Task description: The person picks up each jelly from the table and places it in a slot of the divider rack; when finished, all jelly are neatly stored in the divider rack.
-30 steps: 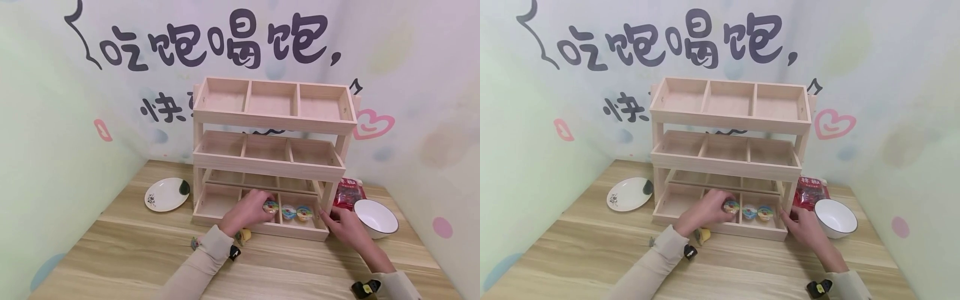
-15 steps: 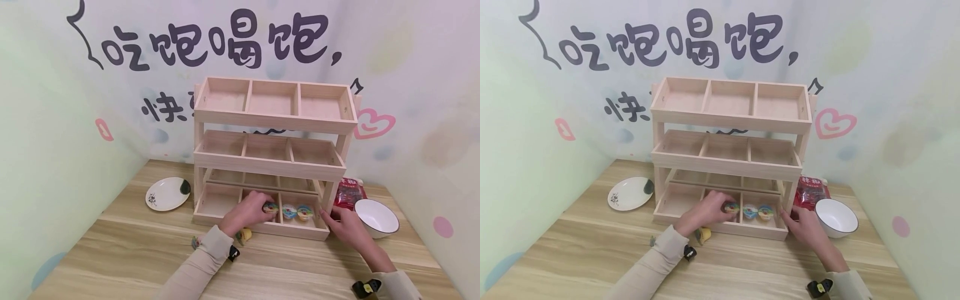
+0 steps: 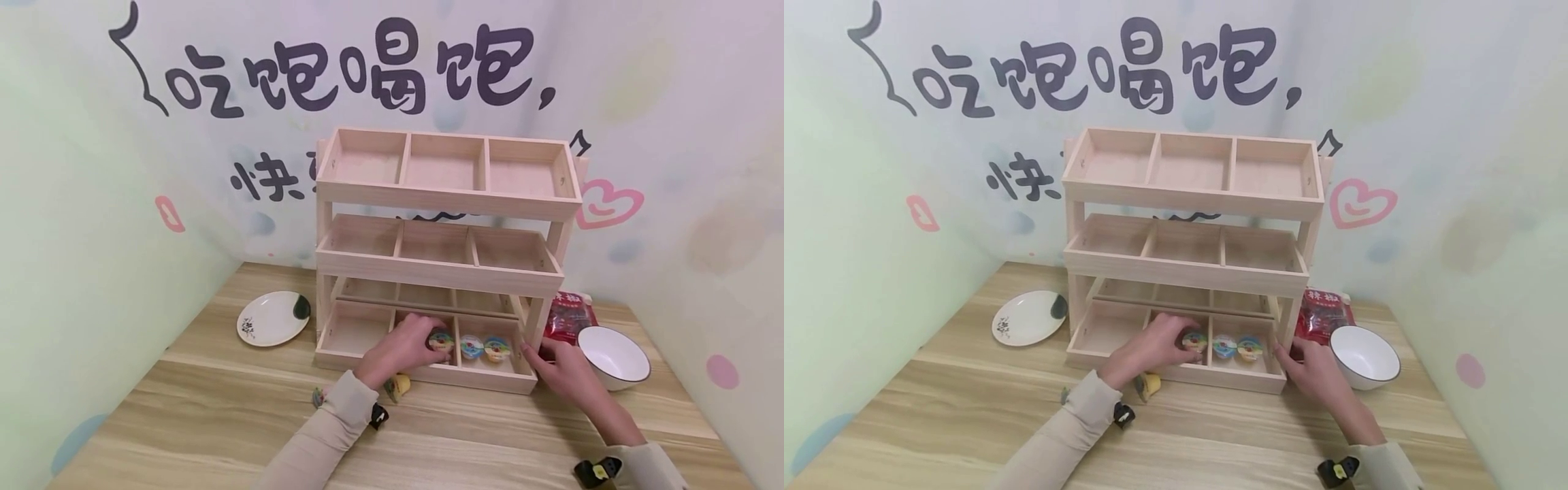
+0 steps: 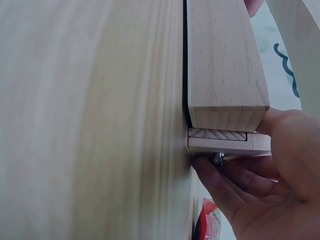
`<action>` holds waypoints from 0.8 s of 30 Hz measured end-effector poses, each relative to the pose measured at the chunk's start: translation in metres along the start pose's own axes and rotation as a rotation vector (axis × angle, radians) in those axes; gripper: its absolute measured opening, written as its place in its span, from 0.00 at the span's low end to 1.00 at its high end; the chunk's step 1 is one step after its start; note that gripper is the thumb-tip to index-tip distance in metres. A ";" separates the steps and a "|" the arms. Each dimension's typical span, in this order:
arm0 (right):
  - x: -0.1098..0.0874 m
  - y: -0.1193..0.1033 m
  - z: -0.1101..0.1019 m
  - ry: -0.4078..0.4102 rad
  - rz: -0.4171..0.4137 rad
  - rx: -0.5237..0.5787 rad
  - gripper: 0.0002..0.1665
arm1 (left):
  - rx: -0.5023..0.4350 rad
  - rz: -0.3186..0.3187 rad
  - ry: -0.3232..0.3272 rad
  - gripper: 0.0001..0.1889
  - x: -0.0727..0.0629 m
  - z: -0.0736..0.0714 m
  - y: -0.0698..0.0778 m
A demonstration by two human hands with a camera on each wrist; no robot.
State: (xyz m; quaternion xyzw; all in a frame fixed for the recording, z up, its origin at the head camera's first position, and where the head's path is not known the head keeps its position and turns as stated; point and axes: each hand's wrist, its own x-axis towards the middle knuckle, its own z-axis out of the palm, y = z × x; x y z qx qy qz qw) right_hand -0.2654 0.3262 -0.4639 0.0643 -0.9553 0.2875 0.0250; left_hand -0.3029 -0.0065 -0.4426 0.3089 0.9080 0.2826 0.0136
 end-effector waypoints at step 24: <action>-0.003 0.000 0.001 0.041 -0.017 -0.008 0.30 | 0.037 0.219 0.112 0.15 -0.084 -0.031 -0.013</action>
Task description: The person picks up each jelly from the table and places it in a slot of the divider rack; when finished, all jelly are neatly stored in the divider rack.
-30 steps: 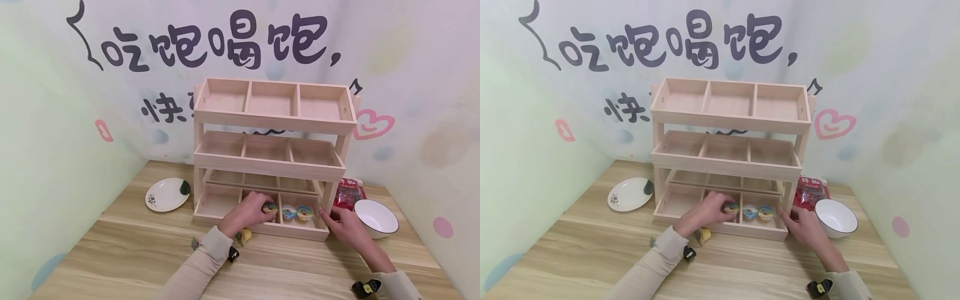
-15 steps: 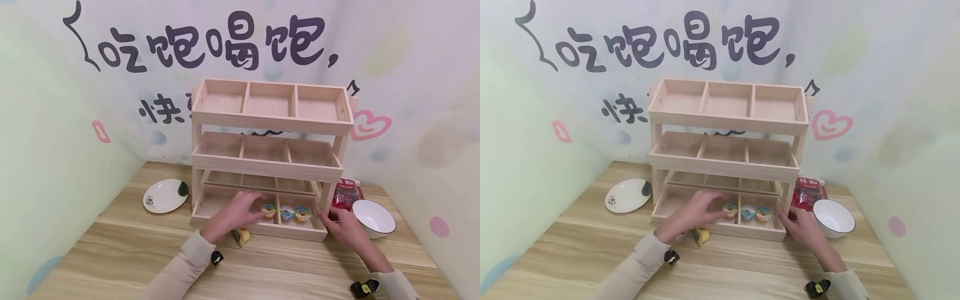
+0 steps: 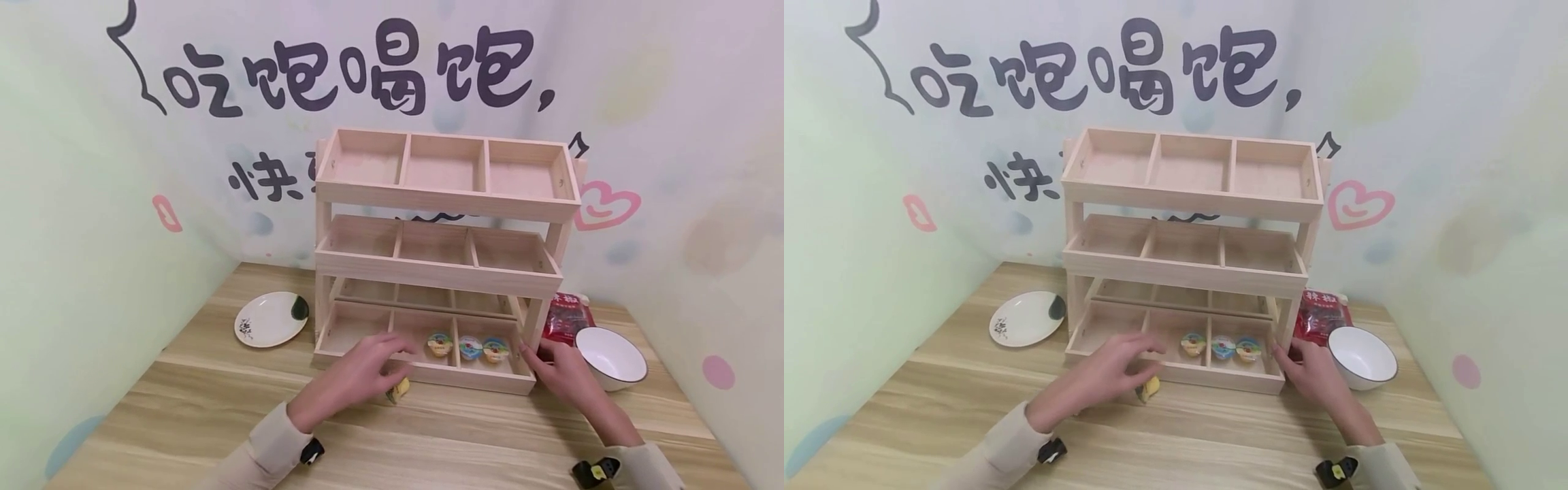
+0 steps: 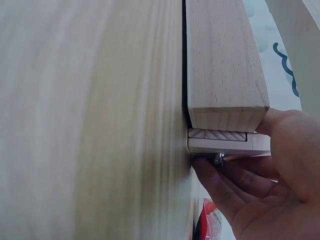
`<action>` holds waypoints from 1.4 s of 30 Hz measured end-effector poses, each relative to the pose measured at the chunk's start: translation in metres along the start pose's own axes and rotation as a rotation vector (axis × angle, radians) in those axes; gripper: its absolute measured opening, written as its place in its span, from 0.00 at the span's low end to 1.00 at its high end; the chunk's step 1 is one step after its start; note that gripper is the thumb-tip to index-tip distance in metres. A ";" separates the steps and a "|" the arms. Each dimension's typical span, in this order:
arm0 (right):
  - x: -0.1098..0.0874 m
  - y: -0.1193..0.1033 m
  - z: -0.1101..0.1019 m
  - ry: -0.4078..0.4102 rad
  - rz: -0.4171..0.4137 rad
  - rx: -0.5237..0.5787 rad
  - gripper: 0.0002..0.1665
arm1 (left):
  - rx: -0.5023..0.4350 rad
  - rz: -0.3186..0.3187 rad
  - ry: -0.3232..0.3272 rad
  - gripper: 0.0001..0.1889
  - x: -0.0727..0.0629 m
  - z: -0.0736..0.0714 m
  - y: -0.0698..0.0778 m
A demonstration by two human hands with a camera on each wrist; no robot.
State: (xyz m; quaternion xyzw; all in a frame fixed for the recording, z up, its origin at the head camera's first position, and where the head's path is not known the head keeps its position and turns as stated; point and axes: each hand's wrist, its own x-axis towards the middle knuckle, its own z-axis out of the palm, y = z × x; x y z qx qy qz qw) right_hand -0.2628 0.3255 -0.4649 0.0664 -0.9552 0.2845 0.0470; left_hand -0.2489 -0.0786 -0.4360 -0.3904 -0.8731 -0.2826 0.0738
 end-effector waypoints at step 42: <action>0.000 0.002 0.001 -0.010 0.010 -0.001 0.30 | -0.127 0.060 -0.301 0.16 -0.024 0.005 -0.011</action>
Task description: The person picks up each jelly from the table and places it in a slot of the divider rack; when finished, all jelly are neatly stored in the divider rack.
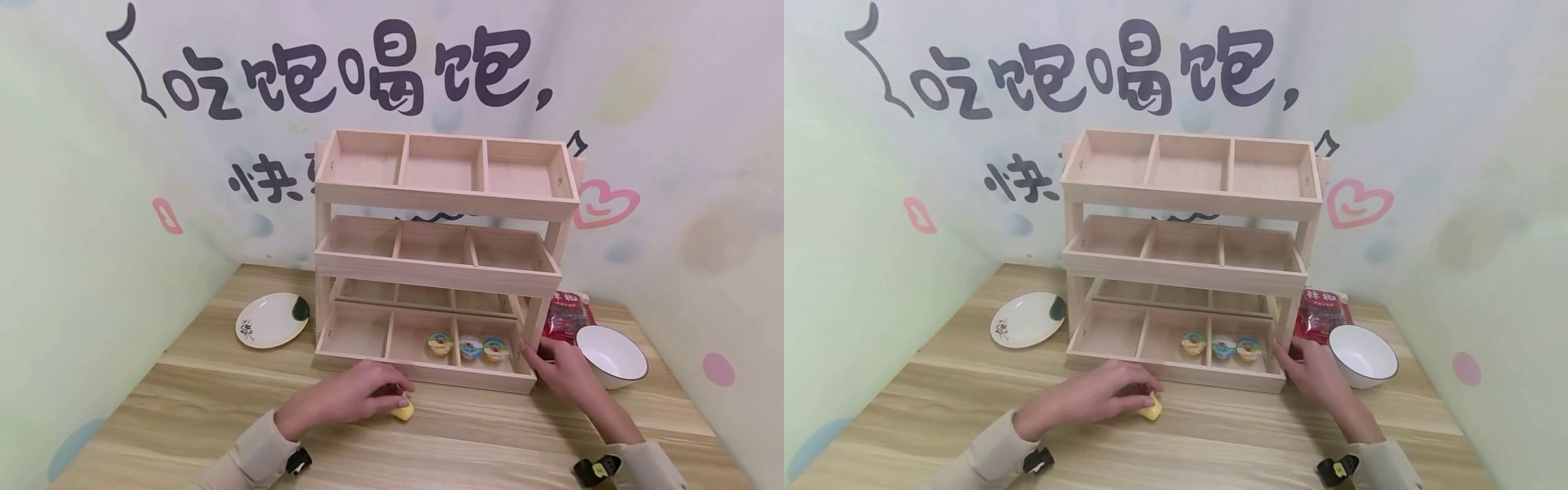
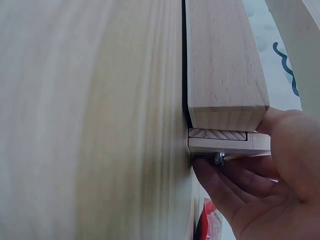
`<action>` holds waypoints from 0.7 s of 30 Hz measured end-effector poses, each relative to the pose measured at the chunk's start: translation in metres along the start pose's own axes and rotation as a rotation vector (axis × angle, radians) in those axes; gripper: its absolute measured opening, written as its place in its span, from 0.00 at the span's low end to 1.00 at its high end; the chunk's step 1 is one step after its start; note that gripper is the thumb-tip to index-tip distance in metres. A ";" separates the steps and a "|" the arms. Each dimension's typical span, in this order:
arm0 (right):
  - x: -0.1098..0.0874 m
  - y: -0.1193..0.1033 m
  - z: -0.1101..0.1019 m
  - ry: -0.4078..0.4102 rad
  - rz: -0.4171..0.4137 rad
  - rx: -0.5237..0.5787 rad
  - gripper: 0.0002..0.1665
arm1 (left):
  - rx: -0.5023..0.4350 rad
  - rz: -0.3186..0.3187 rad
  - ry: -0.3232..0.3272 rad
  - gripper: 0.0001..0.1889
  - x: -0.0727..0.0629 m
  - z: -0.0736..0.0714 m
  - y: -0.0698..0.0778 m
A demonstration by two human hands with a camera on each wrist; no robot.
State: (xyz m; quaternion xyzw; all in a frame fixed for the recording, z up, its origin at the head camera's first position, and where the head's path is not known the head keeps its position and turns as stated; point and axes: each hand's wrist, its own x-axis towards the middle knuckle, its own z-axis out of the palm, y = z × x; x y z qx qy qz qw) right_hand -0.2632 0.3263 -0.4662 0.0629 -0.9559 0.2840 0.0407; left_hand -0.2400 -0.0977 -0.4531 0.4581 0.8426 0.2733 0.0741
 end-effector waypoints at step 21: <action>0.000 0.002 0.001 0.019 -0.019 0.010 0.31 | -0.050 0.006 -0.062 0.18 0.002 -0.002 0.001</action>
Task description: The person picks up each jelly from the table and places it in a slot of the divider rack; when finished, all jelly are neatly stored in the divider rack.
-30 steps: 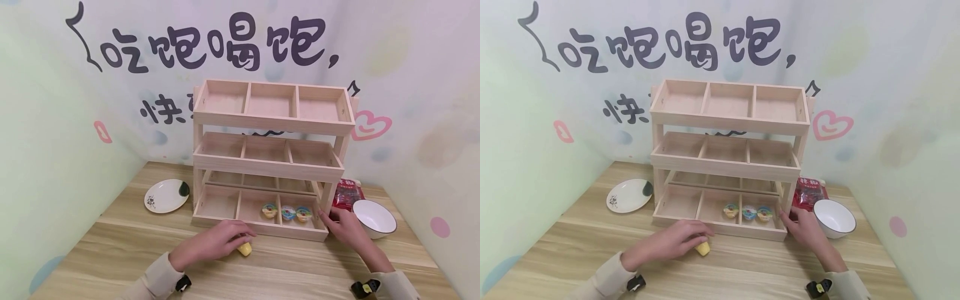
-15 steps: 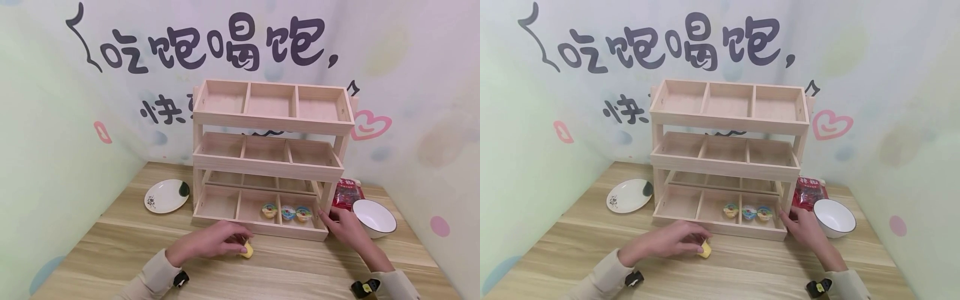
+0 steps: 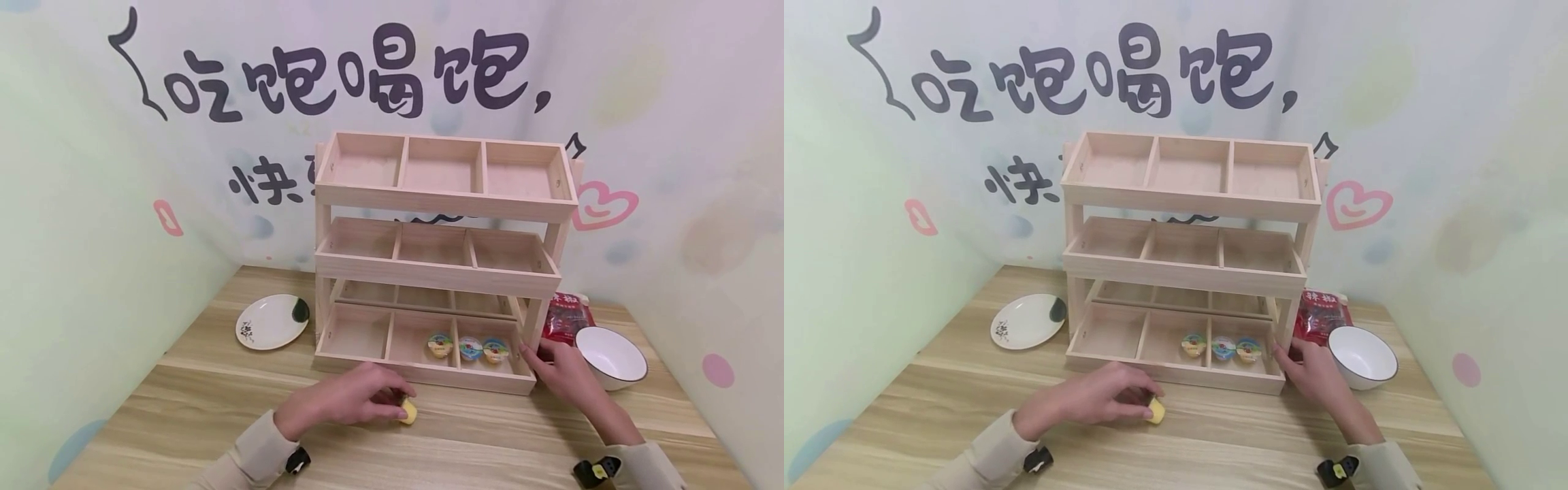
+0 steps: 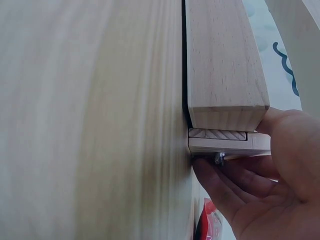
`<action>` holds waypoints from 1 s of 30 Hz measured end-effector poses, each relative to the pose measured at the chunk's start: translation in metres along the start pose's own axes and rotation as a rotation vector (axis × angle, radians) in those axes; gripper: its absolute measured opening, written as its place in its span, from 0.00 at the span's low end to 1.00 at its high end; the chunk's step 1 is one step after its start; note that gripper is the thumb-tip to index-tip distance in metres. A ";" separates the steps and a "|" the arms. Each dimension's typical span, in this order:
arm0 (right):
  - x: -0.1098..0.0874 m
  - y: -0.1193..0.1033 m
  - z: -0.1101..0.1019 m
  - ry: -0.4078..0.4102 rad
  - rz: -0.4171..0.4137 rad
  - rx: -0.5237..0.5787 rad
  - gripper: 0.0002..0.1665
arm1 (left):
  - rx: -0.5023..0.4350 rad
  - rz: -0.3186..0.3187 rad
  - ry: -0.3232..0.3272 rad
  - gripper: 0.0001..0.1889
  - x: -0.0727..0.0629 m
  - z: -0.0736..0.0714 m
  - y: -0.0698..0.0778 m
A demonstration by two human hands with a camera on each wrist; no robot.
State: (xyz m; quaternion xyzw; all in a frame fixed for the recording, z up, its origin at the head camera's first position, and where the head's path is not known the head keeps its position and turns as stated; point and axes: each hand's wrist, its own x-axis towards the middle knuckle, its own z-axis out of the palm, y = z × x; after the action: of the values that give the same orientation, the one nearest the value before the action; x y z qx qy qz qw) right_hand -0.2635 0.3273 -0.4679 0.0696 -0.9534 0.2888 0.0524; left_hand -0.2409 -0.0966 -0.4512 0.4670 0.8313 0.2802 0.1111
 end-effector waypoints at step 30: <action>0.003 0.001 -0.003 -0.052 0.022 0.010 0.34 | -0.114 -0.012 0.299 0.21 0.038 -0.032 -0.004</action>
State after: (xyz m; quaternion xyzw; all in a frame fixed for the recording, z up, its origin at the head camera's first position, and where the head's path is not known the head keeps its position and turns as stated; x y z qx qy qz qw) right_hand -0.2664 0.3298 -0.4657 0.0670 -0.9537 0.2922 0.0240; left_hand -0.2785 -0.0775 -0.4244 0.4083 0.8240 0.3926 0.0141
